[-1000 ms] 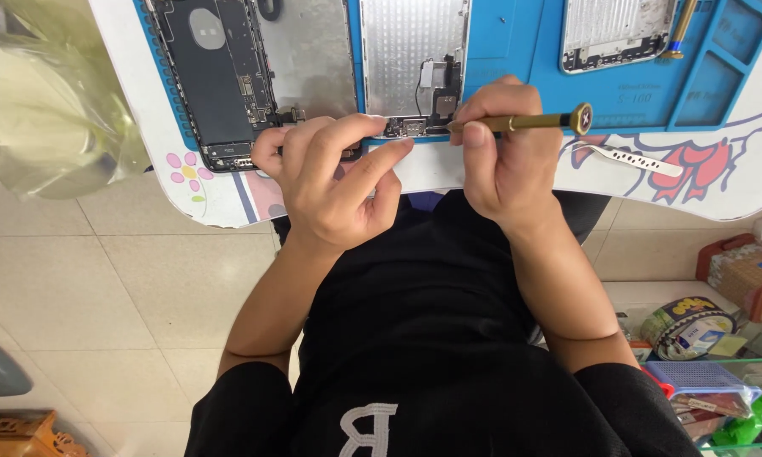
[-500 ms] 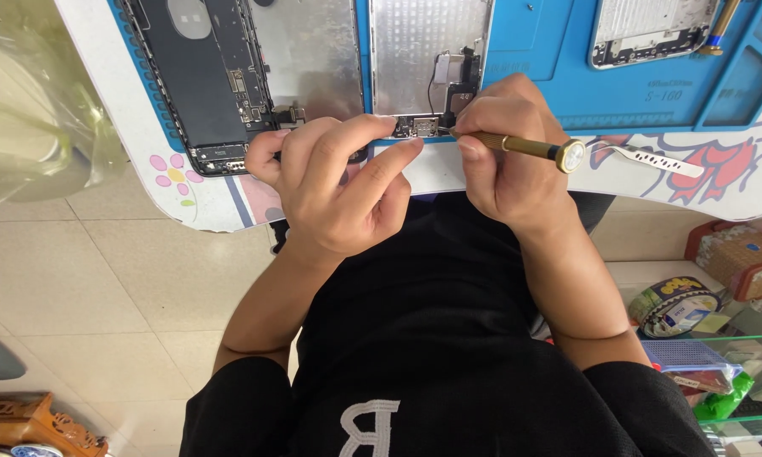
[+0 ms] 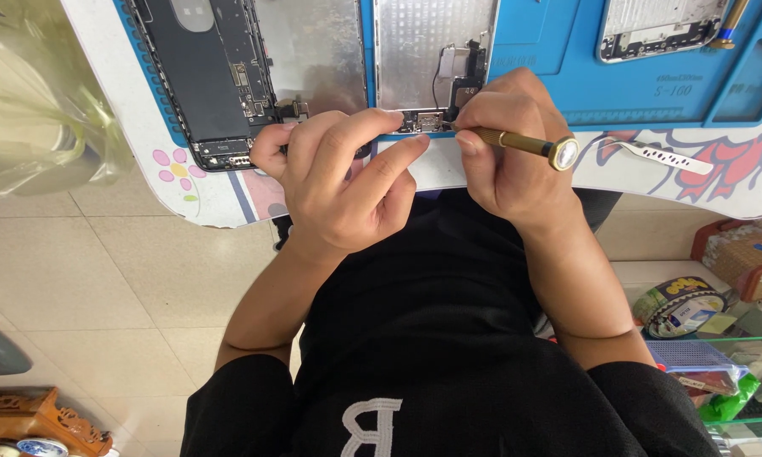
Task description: Repairing and assembling internal components of a mobile phone at a repair bench.
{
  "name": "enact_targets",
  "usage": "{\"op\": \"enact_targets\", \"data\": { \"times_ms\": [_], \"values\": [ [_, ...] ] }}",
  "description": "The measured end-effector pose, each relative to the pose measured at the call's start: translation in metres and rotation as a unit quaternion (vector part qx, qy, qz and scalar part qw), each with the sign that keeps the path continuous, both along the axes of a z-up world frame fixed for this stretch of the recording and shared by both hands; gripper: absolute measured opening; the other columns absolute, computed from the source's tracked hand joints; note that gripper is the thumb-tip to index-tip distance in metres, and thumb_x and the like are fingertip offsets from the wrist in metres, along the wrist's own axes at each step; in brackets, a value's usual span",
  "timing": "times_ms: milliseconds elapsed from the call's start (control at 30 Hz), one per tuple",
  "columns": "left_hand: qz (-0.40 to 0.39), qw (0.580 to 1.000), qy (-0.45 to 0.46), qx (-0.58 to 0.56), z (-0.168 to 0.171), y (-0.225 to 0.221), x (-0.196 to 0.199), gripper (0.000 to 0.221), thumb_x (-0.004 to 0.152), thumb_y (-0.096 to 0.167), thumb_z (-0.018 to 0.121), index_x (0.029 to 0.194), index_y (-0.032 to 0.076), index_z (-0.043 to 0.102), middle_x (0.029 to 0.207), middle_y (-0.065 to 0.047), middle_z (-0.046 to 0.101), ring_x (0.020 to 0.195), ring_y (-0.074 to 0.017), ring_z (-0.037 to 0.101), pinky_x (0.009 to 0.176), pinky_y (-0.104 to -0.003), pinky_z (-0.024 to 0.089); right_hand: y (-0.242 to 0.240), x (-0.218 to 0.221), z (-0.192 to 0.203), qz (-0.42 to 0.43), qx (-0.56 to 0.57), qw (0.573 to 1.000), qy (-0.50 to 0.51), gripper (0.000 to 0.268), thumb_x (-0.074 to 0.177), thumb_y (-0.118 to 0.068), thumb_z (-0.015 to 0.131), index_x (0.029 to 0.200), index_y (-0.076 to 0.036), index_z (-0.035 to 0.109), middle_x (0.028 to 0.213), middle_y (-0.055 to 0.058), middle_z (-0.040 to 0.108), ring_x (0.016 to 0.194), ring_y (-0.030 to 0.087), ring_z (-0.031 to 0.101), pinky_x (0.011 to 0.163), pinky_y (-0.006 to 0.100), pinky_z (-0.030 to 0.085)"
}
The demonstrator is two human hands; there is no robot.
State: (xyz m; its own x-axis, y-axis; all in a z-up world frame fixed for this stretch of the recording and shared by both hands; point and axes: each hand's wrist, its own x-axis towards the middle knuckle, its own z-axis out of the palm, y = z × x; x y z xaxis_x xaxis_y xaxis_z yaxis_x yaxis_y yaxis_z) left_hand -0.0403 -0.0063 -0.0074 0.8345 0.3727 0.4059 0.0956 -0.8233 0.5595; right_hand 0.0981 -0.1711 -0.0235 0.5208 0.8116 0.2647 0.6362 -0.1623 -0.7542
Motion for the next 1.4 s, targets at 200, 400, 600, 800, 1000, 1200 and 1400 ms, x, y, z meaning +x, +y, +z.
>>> {"op": "enact_targets", "data": {
  "times_ms": [200,400,600,800,1000,1200,1400],
  "values": [
    [0.0,1.0,0.001,-0.001,0.001,0.0,0.0,0.02,0.09,0.014,0.074,0.106,0.025,0.081,0.117,0.007,0.066,0.105,-0.0159,0.059,0.104,-0.04,0.029,0.002,0.0,0.002,0.003,-0.007,1.0,-0.008,0.017,0.113,-0.012,0.067,0.118,-0.004,0.053,0.103,0.01,0.066,0.088,0.03,0.064,0.08,0.038,0.054],
    [-0.02,0.999,-0.042,-0.025,0.003,0.003,0.004,0.022,0.088,0.016,0.072,0.107,0.018,0.081,0.112,0.004,0.069,0.098,-0.0176,0.06,0.098,-0.038,0.031,0.005,0.0,0.003,0.007,0.011,1.0,-0.022,0.02,0.109,-0.01,0.074,0.115,-0.004,0.055,0.101,0.009,0.067,0.084,0.029,0.064,0.076,0.037,0.053],
    [-0.04,0.986,-0.102,-0.129,0.013,0.007,0.011,0.027,0.09,0.028,0.088,0.111,0.016,0.077,0.108,0.003,0.067,0.097,-0.0197,0.057,0.088,-0.031,0.041,0.008,-0.003,0.005,-0.019,0.026,0.999,-0.032,0.031,0.103,-0.006,0.084,0.113,-0.005,0.055,0.095,0.009,0.065,0.083,0.028,0.064,0.069,0.034,0.052],
    [-0.077,0.984,-0.131,-0.097,0.009,-0.003,0.026,0.034,0.083,0.022,0.094,0.111,0.016,0.077,0.103,0.006,0.069,0.092,-0.0151,0.062,0.086,-0.033,0.041,0.006,-0.006,-0.005,-0.02,0.035,0.999,-0.032,0.034,0.092,0.001,0.083,0.105,-0.004,0.052,0.091,0.009,0.061,0.078,0.026,0.062,0.064,0.034,0.05],
    [-0.069,0.982,-0.146,-0.098,0.008,-0.006,0.026,0.031,0.082,0.014,0.093,0.109,0.016,0.078,0.099,0.007,0.07,0.09,-0.0146,0.063,0.086,-0.032,0.04,0.0,-0.005,0.016,-0.001,0.005,1.0,-0.031,0.031,0.095,0.003,0.08,0.111,-0.003,0.054,0.1,0.01,0.063,0.084,0.024,0.064,0.069,0.032,0.054],
    [-0.078,0.984,-0.141,-0.081,0.013,-0.01,0.027,0.031,0.082,0.014,0.092,0.11,0.016,0.077,0.1,0.006,0.07,0.092,-0.0174,0.062,0.087,-0.034,0.041,0.011,0.008,0.134,0.056,-0.031,0.993,-0.104,0.046,0.081,-0.006,0.081,0.118,0.004,0.056,0.108,0.02,0.061,0.095,0.036,0.061,0.073,0.039,0.053],
    [-0.07,0.987,-0.135,-0.051,0.014,-0.014,0.024,0.025,0.088,0.01,0.087,0.112,0.012,0.079,0.101,0.005,0.07,0.092,-0.016,0.063,0.084,-0.034,0.04,0.013,0.014,0.145,0.157,-0.204,0.902,-0.346,0.02,0.087,-0.016,0.077,0.096,-0.01,0.06,0.08,0.0,0.06,0.078,0.018,0.064,0.064,0.032,0.052]
  ]
}}
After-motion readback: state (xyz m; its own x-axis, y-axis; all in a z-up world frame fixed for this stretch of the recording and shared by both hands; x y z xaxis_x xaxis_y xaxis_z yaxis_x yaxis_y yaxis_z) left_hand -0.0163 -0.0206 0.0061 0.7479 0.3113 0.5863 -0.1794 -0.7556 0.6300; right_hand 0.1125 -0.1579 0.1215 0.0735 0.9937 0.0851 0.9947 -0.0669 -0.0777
